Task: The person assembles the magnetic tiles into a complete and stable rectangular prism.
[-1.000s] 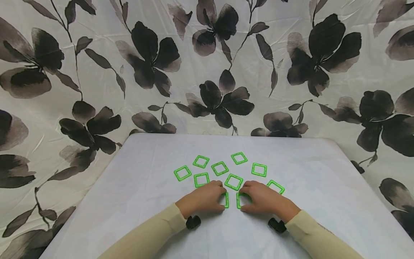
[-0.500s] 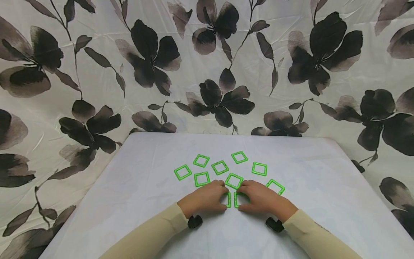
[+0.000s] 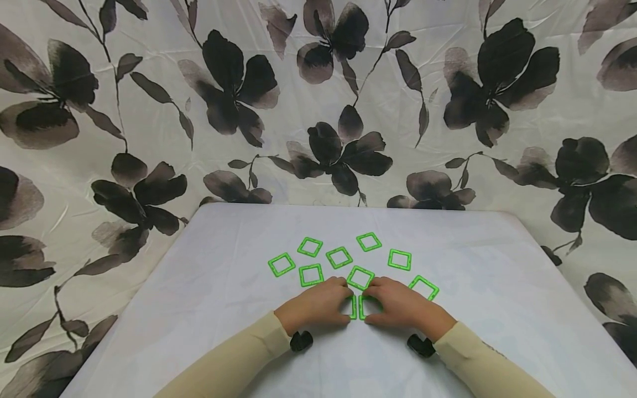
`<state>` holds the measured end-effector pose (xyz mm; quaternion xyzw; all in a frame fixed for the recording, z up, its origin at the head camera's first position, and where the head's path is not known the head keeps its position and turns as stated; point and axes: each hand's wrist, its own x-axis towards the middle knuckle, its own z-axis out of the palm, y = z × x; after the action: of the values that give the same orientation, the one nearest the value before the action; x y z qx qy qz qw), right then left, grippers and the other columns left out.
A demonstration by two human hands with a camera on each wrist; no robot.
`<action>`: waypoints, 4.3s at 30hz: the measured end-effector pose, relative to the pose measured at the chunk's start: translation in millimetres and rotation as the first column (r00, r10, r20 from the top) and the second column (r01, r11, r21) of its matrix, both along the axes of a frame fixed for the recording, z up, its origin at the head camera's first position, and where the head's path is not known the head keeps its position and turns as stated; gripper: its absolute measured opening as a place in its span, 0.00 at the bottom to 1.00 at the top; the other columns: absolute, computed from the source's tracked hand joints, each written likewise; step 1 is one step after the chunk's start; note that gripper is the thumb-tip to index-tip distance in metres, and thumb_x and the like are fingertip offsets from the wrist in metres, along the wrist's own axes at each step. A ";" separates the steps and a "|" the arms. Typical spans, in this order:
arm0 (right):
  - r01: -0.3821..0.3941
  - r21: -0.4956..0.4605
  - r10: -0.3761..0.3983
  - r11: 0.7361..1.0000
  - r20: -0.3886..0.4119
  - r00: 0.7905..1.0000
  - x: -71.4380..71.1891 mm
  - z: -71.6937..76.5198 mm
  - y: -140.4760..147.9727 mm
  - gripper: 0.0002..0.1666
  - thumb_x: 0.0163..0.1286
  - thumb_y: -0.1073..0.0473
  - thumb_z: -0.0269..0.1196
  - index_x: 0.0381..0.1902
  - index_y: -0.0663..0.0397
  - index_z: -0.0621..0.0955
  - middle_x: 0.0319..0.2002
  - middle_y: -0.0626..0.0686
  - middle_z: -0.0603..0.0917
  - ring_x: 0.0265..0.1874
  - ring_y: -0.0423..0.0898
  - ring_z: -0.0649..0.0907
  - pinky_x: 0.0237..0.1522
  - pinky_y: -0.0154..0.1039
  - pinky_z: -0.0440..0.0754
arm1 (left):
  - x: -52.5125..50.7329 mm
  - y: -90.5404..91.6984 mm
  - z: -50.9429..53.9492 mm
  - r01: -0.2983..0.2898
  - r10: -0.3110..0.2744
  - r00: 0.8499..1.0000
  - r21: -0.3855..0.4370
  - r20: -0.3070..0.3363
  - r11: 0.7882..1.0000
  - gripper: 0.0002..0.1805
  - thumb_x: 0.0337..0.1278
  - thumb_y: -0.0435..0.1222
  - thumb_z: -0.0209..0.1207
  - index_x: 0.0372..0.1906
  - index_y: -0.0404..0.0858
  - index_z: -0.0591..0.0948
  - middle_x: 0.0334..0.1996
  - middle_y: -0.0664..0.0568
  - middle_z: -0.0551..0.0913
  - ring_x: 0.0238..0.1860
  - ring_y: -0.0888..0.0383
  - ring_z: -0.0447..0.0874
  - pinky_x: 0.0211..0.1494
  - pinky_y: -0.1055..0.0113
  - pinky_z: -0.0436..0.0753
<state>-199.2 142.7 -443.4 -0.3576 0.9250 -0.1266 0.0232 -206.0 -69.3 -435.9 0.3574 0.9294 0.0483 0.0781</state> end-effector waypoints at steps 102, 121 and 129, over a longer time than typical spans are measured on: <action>0.026 -0.005 -0.026 1.000 0.086 0.996 0.0 4.9 1.3 0.28 0.57 0.48 0.71 0.53 0.53 0.82 0.49 0.48 0.79 0.49 0.45 0.78 0.53 0.43 0.77 | -31.0 -53.0 14.8 -0.306 0.279 0.946 0.169 0.168 0.937 0.36 0.41 0.42 0.66 0.61 0.35 0.74 0.53 0.48 0.76 0.50 0.55 0.75 0.59 0.59 0.75; 0.018 0.020 -0.019 1.000 0.057 0.998 -0.5 -0.9 2.5 0.28 0.59 0.47 0.70 0.55 0.52 0.82 0.50 0.48 0.79 0.50 0.44 0.77 0.53 0.43 0.77 | -10.1 -49.6 8.9 -0.260 0.187 0.951 0.310 0.246 0.915 0.35 0.42 0.40 0.63 0.63 0.37 0.72 0.52 0.52 0.78 0.51 0.57 0.76 0.58 0.59 0.76; 0.019 0.011 -0.020 1.000 0.072 0.997 1.1 1.3 1.9 0.29 0.59 0.47 0.70 0.55 0.53 0.82 0.50 0.48 0.79 0.49 0.44 0.77 0.52 0.43 0.77 | -7.7 -48.9 5.8 -0.259 0.163 0.943 0.333 0.291 0.907 0.35 0.42 0.39 0.64 0.62 0.37 0.70 0.55 0.49 0.79 0.57 0.55 0.78 0.61 0.58 0.76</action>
<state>-198.0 144.5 -442.2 -0.3435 0.9277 -0.1348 0.0573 -213.7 -118.1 -430.1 0.2530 0.9193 0.2749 0.1236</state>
